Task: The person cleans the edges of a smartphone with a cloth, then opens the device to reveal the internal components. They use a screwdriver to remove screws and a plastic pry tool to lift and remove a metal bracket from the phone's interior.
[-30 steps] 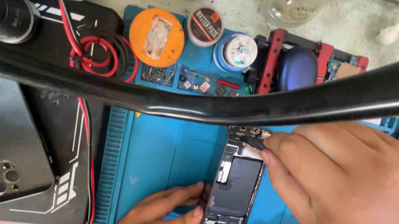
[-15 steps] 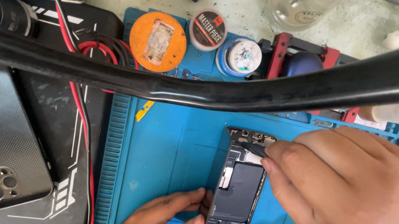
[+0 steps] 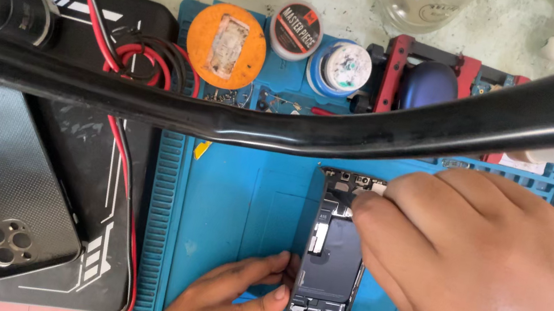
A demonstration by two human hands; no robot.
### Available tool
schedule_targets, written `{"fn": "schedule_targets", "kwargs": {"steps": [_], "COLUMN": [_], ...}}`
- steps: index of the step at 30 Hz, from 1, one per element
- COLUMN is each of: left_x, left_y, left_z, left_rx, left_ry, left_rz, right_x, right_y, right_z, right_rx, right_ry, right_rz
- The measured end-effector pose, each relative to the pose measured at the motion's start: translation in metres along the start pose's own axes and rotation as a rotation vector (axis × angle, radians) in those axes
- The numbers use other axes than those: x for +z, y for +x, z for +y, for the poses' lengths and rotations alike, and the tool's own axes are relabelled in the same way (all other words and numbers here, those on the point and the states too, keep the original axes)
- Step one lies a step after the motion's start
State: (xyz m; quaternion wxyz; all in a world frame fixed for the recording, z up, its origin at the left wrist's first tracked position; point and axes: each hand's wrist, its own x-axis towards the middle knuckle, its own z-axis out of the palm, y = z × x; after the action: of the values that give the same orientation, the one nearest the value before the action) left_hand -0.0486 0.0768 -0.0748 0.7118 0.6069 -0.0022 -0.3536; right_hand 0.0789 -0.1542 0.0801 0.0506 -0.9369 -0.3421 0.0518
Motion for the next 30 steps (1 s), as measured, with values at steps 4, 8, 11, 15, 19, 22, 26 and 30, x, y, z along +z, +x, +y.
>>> {"fn": "schedule_targets", "kwargs": {"steps": [4, 8, 11, 15, 19, 22, 26, 30], "left_x": [-0.014, -0.024, -0.025, -0.017, -0.016, -0.015, -0.015, -0.016], "left_y": [-0.005, -0.006, -0.004, -0.008, -0.009, -0.009, -0.012, -0.01], "left_z": [-0.004, -0.004, -0.002, 0.004, 0.009, 0.011, 0.012, 0.012], "left_rx": [0.414, 0.659, 0.646, 0.603, 0.621, 0.612, 0.543, 0.57], "left_ry": [0.206, 0.341, 0.325, 0.332, 0.377, 0.366, 0.309, 0.325], "left_rz": [-0.095, -0.125, -0.138, -0.073, -0.054, -0.054, -0.075, -0.083], "right_x": [-0.001, -0.009, -0.012, -0.004, 0.002, 0.003, 0.003, 0.003], "right_y": [0.001, -0.006, -0.013, -0.017, -0.014, -0.01, -0.008, -0.009], "right_z": [0.001, 0.002, 0.005, 0.001, -0.002, -0.004, -0.006, -0.006], "right_rx": [-0.014, 0.013, 0.016, 0.01, 0.045, 0.016, 0.048, 0.051], "right_ry": [0.045, 0.078, 0.116, 0.128, 0.122, 0.096, 0.087, 0.081], "right_rz": [-0.027, 0.036, 0.055, 0.086, 0.055, 0.051, 0.049, 0.049]}}
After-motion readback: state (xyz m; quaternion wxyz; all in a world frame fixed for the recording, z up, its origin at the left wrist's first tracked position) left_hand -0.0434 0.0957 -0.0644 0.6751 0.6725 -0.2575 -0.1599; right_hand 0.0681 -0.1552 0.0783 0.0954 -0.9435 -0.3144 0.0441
